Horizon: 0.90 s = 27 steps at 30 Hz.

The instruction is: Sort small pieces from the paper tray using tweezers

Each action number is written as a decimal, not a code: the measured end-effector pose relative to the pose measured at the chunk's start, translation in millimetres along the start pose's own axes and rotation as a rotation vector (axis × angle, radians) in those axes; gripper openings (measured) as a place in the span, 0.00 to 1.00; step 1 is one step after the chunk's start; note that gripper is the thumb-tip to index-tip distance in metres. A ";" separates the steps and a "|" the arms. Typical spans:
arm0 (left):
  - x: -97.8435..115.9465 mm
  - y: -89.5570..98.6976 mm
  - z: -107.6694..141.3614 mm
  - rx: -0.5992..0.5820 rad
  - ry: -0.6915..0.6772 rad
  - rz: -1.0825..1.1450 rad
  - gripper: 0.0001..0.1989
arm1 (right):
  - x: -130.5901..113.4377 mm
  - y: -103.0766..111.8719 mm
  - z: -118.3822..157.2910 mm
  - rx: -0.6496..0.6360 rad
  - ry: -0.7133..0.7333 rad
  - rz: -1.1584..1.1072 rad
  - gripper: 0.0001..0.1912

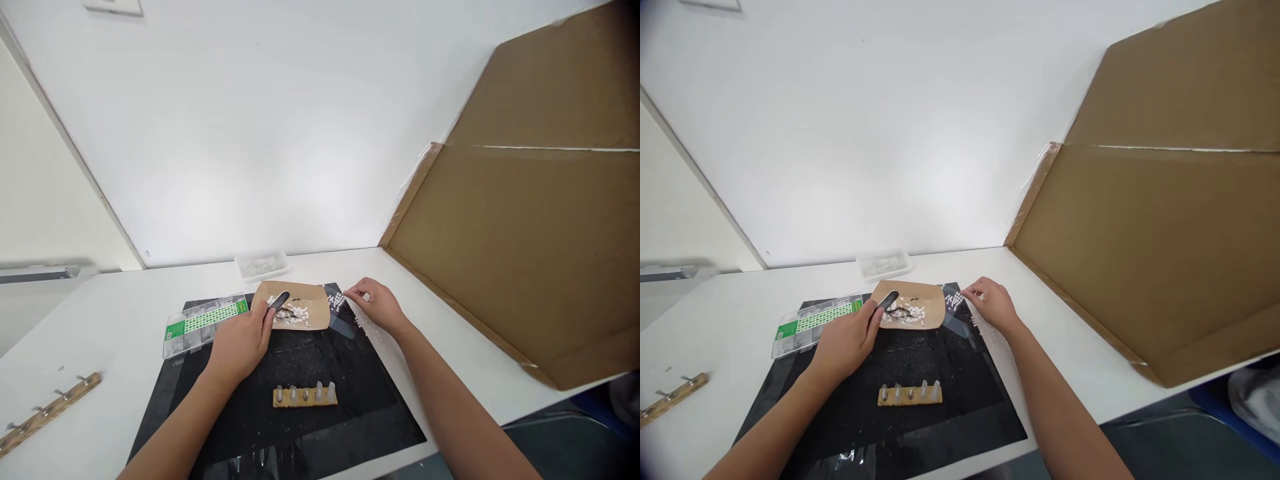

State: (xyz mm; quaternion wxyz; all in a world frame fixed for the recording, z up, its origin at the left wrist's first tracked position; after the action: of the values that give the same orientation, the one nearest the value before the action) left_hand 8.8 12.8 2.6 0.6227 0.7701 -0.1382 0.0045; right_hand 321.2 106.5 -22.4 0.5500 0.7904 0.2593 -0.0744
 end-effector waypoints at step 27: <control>-15.9 11.7 0.1 0.087 0.084 0.279 0.21 | -9.1 14.1 3.2 0.094 -0.091 -0.056 0.28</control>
State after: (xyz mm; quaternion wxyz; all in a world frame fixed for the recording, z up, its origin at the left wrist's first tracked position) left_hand -9.1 13.9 10.9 0.5872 0.7689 -0.2174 0.1291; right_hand 321.0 97.0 -8.3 0.5213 0.8035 0.2522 -0.1377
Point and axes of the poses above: each hand's wrist, its own z-axis away from the middle knuckle, its own y-axis out of the back of the hand, x = y × z, the point moved 9 cm from there along -z, towards the middle knuckle, and after that the axes turned 5 degrees about z, right-handed, at the moved point
